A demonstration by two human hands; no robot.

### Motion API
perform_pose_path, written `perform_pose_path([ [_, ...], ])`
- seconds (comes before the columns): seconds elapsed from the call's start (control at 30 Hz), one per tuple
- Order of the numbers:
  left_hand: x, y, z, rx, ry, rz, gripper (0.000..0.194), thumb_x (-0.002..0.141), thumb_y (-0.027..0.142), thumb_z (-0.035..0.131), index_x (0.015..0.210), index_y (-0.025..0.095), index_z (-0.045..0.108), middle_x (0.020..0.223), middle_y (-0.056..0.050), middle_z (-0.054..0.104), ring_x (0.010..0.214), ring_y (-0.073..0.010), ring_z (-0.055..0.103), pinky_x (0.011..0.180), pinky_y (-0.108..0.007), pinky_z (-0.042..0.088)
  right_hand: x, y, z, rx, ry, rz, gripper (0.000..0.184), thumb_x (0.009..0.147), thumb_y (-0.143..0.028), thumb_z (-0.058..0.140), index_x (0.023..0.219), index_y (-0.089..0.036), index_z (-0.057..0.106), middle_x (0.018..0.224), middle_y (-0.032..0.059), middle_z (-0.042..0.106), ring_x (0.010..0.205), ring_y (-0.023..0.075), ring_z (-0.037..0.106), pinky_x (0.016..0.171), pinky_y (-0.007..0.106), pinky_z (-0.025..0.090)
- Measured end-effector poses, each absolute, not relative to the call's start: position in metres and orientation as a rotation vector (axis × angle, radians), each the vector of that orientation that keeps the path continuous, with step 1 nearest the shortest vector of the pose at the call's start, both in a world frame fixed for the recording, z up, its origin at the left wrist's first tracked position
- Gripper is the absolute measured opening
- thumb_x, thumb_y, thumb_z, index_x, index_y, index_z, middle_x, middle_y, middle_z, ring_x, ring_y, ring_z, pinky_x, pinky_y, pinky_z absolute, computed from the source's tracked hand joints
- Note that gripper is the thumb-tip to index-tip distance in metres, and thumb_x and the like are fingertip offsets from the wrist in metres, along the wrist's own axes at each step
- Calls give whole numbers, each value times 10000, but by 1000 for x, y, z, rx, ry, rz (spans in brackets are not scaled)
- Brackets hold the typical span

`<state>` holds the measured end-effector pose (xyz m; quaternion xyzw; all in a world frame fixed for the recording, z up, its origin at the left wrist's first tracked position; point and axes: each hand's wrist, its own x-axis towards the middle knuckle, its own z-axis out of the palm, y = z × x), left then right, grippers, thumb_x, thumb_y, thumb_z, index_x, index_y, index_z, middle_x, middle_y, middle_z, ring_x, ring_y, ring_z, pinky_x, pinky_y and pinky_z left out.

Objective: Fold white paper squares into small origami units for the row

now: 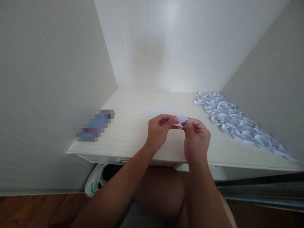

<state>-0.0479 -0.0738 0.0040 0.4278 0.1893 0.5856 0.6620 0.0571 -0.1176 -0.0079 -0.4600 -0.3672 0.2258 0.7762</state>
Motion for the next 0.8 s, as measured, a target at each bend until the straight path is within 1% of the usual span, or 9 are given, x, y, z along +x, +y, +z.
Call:
perform_pose_path([
  [0.17,-49,-74,4,1045,447,1338,355,719,449,915,774,137,754,749,-45,760,721,-153,740,634,-278,673,56,-119,-5,-975,-778,486,223,770,-395,828,760,-212,701,741,-9,679,736,164,615,787,346,494],
  [0.27,-48,-72,2,1039,471,1360,355,719,453,912,785,140,757,728,-41,757,696,-155,741,613,-275,667,56,-119,-5,-992,-779,463,191,769,-363,822,754,-209,711,739,-5,689,740,169,618,785,347,489],
  [0.5,-47,-71,2,1062,519,1356,406,709,503,904,799,136,755,711,-42,747,653,-171,745,602,-300,663,57,-117,-7,-1010,-749,459,210,755,-383,826,742,-210,708,725,-4,695,717,166,610,760,344,492],
  [0.67,-48,-71,1,1103,545,1389,433,758,546,858,806,138,722,704,-50,744,640,-167,735,583,-289,654,54,-119,-5,-1052,-797,473,222,807,-411,806,787,-211,710,729,-7,698,656,142,582,669,306,468],
  [0.8,-51,-71,-1,1142,536,1402,390,796,501,845,806,134,713,715,-41,737,663,-151,733,572,-250,643,50,-123,5,-1110,-935,436,193,812,-370,818,798,-205,719,668,-17,677,586,131,550,594,288,444],
])
